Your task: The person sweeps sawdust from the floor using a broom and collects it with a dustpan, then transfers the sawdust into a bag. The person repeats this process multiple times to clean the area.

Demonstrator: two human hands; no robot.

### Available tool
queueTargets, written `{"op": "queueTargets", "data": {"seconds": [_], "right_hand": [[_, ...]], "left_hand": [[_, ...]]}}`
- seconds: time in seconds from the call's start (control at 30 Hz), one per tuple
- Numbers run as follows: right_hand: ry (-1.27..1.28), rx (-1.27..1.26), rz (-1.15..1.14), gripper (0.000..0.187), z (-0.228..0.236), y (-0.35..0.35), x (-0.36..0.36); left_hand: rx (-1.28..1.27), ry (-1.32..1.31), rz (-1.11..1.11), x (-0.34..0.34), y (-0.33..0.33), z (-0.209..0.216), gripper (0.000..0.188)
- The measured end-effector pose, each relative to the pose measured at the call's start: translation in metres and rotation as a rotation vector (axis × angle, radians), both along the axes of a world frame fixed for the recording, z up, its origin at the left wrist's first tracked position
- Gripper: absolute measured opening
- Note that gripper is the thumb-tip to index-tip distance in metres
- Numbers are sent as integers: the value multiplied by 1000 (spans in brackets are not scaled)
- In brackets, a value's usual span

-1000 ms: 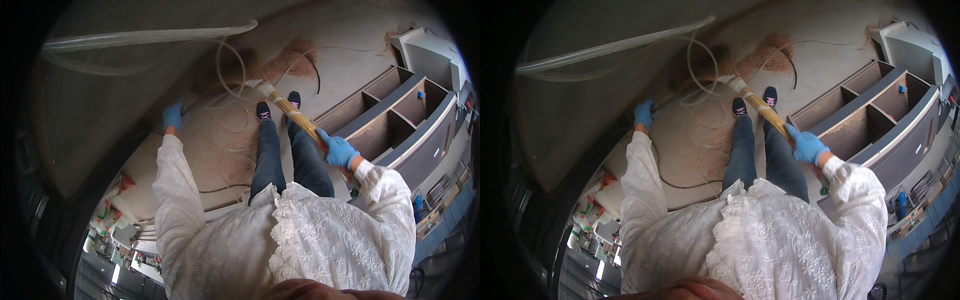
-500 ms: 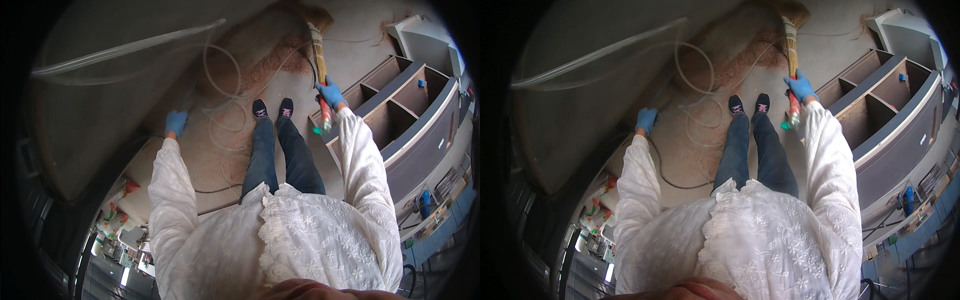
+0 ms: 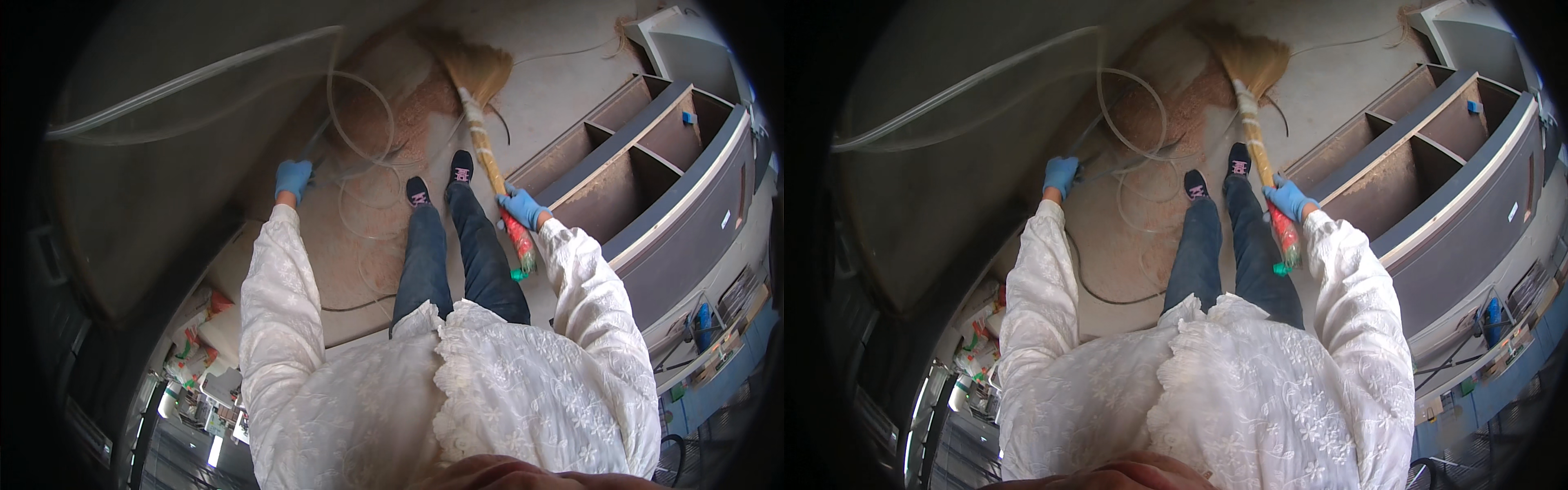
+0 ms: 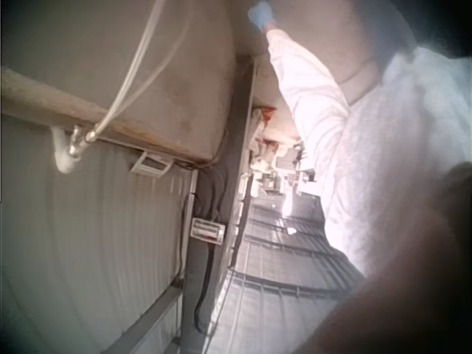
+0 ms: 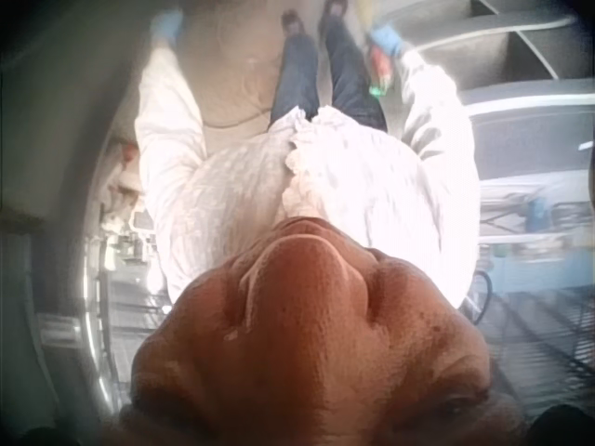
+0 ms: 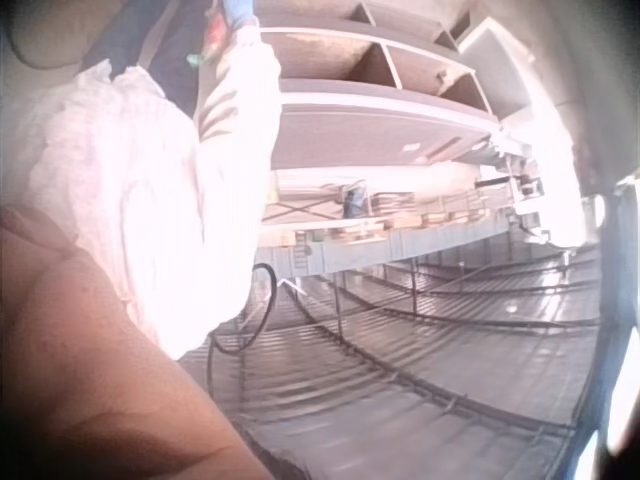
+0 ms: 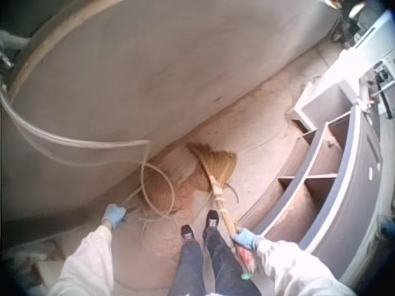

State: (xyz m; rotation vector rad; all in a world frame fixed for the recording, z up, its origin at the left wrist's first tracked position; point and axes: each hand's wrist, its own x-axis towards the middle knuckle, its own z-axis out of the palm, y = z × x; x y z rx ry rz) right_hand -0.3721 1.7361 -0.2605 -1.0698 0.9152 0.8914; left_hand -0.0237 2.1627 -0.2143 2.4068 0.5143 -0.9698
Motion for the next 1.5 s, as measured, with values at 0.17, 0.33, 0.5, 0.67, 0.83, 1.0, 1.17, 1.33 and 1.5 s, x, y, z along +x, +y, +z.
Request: {"op": "queueTargets", "data": {"seconds": [0.17,0.33,0.5,0.67,0.83,1.0,1.17,1.33,1.5], "right_hand": [[128,274,-201,35,32,81,-6],[236,520,-413,37,50,163,11],[478,738,-555,42,46,167,9],[544,956,-693,38,43,167,-13],[587,894,-571,37,72,164,-22],[113,549,-339,41,133,131,-23],[19,302,-249,58,152,129,-45],[-117,49,-148,57,102,132,-39],[-76,266,-329,59,116,103,-45]], "left_hand": [[-89,86,150,-6,13,0,23],[-214,110,267,-14,27,-1,19],[-208,208,84,4,43,-7,22],[-304,165,148,-4,59,-10,21],[-167,182,-42,-15,85,-3,22],[-68,171,19,-37,101,0,21],[-58,194,79,-72,112,3,19],[-13,176,-33,-94,108,5,21],[-38,167,-187,-107,87,6,24]]}}
